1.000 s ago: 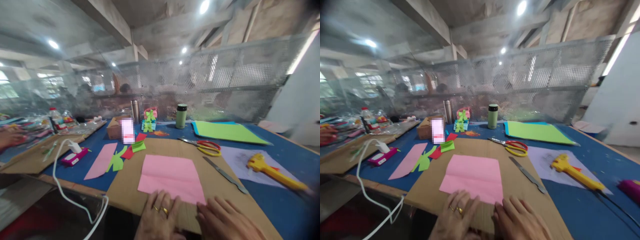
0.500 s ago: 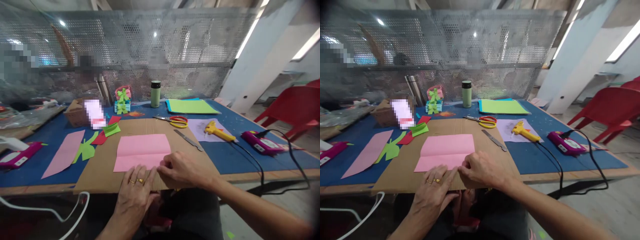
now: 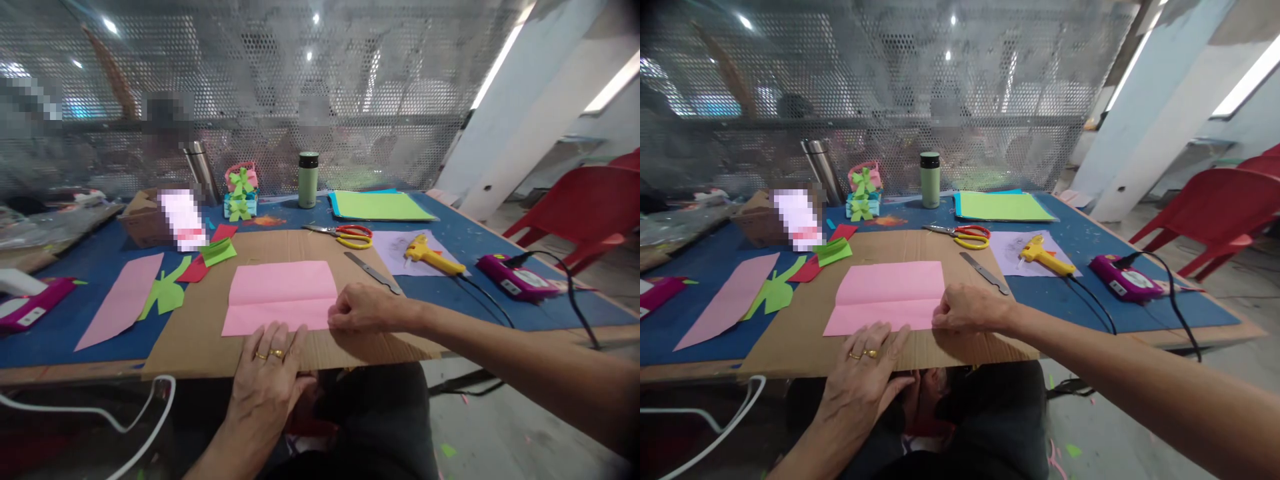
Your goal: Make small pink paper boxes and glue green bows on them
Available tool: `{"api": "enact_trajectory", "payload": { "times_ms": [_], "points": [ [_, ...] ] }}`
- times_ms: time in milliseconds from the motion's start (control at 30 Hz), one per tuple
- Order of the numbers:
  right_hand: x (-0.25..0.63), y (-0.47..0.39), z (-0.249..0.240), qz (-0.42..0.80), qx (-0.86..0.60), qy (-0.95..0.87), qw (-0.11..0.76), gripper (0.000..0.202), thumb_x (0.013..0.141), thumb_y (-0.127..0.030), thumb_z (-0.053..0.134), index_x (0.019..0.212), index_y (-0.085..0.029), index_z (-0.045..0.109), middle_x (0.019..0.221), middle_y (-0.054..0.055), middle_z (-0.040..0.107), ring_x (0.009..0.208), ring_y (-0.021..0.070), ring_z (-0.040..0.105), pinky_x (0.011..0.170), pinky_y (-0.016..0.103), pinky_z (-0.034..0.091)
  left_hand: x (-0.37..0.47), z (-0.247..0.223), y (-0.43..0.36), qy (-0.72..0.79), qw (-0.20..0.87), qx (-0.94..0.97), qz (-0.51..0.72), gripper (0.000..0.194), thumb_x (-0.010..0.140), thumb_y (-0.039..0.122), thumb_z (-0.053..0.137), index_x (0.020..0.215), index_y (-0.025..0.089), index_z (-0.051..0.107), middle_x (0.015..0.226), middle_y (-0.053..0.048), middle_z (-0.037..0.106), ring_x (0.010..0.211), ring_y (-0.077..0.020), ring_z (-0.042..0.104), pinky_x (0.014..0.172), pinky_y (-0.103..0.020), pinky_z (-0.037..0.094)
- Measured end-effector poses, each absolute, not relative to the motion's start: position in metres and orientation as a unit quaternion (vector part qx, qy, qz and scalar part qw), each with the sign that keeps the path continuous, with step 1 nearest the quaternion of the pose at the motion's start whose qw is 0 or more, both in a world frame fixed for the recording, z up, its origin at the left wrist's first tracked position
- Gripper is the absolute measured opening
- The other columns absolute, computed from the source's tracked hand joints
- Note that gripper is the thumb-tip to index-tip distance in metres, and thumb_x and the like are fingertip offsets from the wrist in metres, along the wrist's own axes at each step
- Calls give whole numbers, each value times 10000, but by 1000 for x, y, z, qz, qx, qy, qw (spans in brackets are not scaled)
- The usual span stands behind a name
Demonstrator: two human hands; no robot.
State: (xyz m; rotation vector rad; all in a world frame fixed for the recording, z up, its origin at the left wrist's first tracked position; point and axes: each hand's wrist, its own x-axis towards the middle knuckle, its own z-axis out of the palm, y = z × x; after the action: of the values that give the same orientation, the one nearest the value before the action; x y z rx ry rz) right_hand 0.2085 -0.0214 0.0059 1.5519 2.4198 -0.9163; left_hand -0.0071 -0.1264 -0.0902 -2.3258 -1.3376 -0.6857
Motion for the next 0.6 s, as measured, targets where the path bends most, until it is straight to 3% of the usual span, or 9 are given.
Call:
{"api": "enact_trajectory", "payload": {
  "times_ms": [233, 300, 400, 500, 600],
  "points": [
    [232, -29, 9, -274, 545, 791, 30, 230, 730, -310, 586, 542, -180, 557, 484, -31, 507, 460, 87, 452, 422, 214, 265, -8, -93, -125, -471, 186, -823, -257, 689, 796, 392, 780, 1390, 129, 547, 1249, -168, 611, 1208, -347, 541, 1077, -524, 385],
    [228, -32, 13, -309, 539, 783, -8, 287, 762, -328, 574, 526, -182, 502, 458, -36, 473, 445, 85, 449, 407, 204, 275, -8, -91, -125, -468, 179, -832, -237, 751, 777, 441, 791, 1406, 126, 528, 1260, -168, 611, 1210, -346, 541, 1074, -523, 391],
    [214, -32, 15, -406, 501, 763, -42, 301, 823, -378, 543, 597, -179, 547, 466, -34, 510, 423, 89, 483, 400, 187, 349, -8, -86, -126, -461, 179, -840, -222, 862, 712, 547, 806, 1401, 110, 529, 1242, -175, 619, 1185, -352, 551, 1048, -526, 410],
    [202, -27, 10, -478, 453, 752, 9, 293, 841, -386, 527, 646, -173, 578, 503, -17, 579, 400, 96, 511, 394, 194, 411, -8, -80, -129, -462, 178, -839, -227, 906, 674, 613, 788, 1374, 92, 546, 1244, -183, 613, 1194, -357, 535, 1043, -524, 413],
    [195, -18, 7, -482, 431, 758, 85, 264, 815, -343, 539, 610, -178, 532, 494, -2, 604, 385, 117, 547, 388, 209, 440, -7, -68, -129, -464, 153, -839, -241, 823, 729, 632, 723, 1322, 80, 581, 1202, -183, 617, 1144, -352, 547, 980, -519, 454]
  ]
}}
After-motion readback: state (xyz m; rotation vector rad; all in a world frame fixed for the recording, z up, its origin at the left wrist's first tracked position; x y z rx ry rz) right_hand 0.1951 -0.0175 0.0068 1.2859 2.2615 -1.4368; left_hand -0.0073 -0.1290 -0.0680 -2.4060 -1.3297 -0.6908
